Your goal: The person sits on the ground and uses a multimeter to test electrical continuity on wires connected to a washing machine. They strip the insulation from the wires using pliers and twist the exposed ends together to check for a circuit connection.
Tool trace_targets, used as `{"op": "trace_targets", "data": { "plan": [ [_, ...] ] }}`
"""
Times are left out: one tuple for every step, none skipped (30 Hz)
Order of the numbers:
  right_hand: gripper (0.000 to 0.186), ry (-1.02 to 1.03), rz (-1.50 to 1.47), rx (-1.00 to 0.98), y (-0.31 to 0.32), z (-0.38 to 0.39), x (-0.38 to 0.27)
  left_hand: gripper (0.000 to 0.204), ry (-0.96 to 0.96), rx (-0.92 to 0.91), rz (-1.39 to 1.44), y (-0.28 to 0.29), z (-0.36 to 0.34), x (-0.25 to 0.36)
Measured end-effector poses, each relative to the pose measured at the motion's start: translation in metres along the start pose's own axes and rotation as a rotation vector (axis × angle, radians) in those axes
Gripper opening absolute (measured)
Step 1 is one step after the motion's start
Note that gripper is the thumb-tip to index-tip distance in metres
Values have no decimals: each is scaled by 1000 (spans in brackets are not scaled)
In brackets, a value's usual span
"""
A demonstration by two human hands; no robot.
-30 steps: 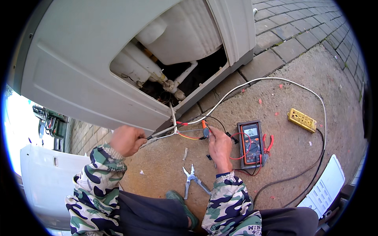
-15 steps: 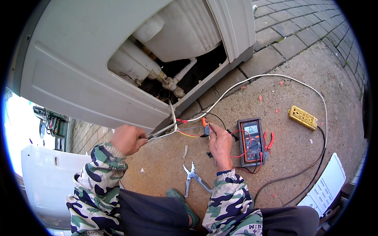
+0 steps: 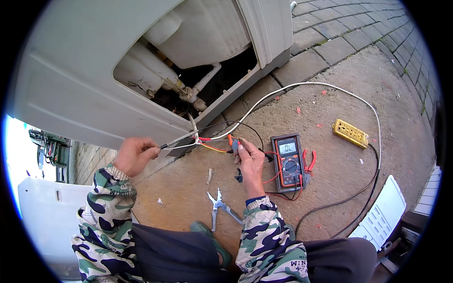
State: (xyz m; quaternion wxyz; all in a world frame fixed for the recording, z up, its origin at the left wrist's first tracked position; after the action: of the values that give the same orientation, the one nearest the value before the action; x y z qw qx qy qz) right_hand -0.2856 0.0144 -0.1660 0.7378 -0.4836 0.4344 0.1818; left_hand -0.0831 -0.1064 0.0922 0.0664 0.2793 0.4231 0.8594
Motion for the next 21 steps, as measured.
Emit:
{"op": "trace_targets", "data": {
  "plan": [
    [28, 20, -16, 5, -6, 1, 2, 15, -33, 0, 9, 2, 0, -6],
    [28, 24, 7, 14, -13, 2, 1, 15, -36, 47, 91, 6, 0, -12],
    [28, 27, 41, 29, -19, 3, 1, 15, -44, 88, 182, 5, -3, -21],
    [28, 31, 75, 43, -20, 5, 0, 16, -50, 128, 274, 3, -7, -30],
    [29, 51, 97, 55, -26, 6, -1, 16, -59, 160, 386, 6, -8, -39],
    [29, 70, 119, 65, -31, 7, -3, 17, -16, 216, 493, 1, -8, -46],
    [29, 90, 140, 74, -34, 8, -6, 17, 27, 275, 600, -6, -7, -50],
    [29, 83, 157, 74, -37, 10, -10, 18, 75, 347, 705, -12, -3, -59],
    [29, 69, 163, 59, -39, 12, -16, 19, 112, 374, 718, -17, 1, -72],
    [29, 54, 169, 40, -40, 14, -20, 19, 116, 380, 746, -20, 3, -78],
    [28, 79, 200, 44, -34, 13, -24, 19, 108, 379, 782, -25, -2, -83],
    [28, 118, 225, 59, -25, 9, -35, 19, 82, 373, 810, -26, -9, -79],
    [28, 130, 329, 70, -19, 9, -37, 19, 70, 373, 832, -29, -12, -79],
    [28, 151, 438, 91, -15, 7, -43, 18, 47, 367, 855, -33, -19, -75],
    [27, 41, 436, 70, -26, 16, -61, 18, 50, 398, 892, -37, -12, -77],
    [27, 95, 487, 66, -31, 17, -58, 17, 52, 427, 929, -44, -4, -81],
    [27, 169, 550, 84, -26, 15, -58, 17, 25, 439, 974, -52, -6, -79],
    [28, 232, 602, 102, -25, 17, -59, 16, 31, 472, 1000, -60, -2, -78],
    [27, 213, 588, 83, -23, 18, -58, 16, 37, 505, 1025, -68, 4, -78],
    [27, 230, 603, 88, -21, 19, -56, 16, 38, 525, 1057, -79, 5, -79],
    [27, 258, 637, 113, -9, 15, -56, 16, 5, 532, 1103, -91, -5, -76]
  ]
}}
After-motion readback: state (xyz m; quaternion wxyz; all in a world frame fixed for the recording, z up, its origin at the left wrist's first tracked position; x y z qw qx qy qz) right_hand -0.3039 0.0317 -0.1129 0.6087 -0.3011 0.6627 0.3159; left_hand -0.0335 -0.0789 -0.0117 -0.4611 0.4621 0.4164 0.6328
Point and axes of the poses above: each hand's wrist, its own z-axis away from the middle knuckle, its own y-axis out of the back of the hand, x = y × z, the point moved 4 cm from there along -z, towards the middle knuckle, and after that the axes turned 13 degrees about -x, right-handed, at the moved point
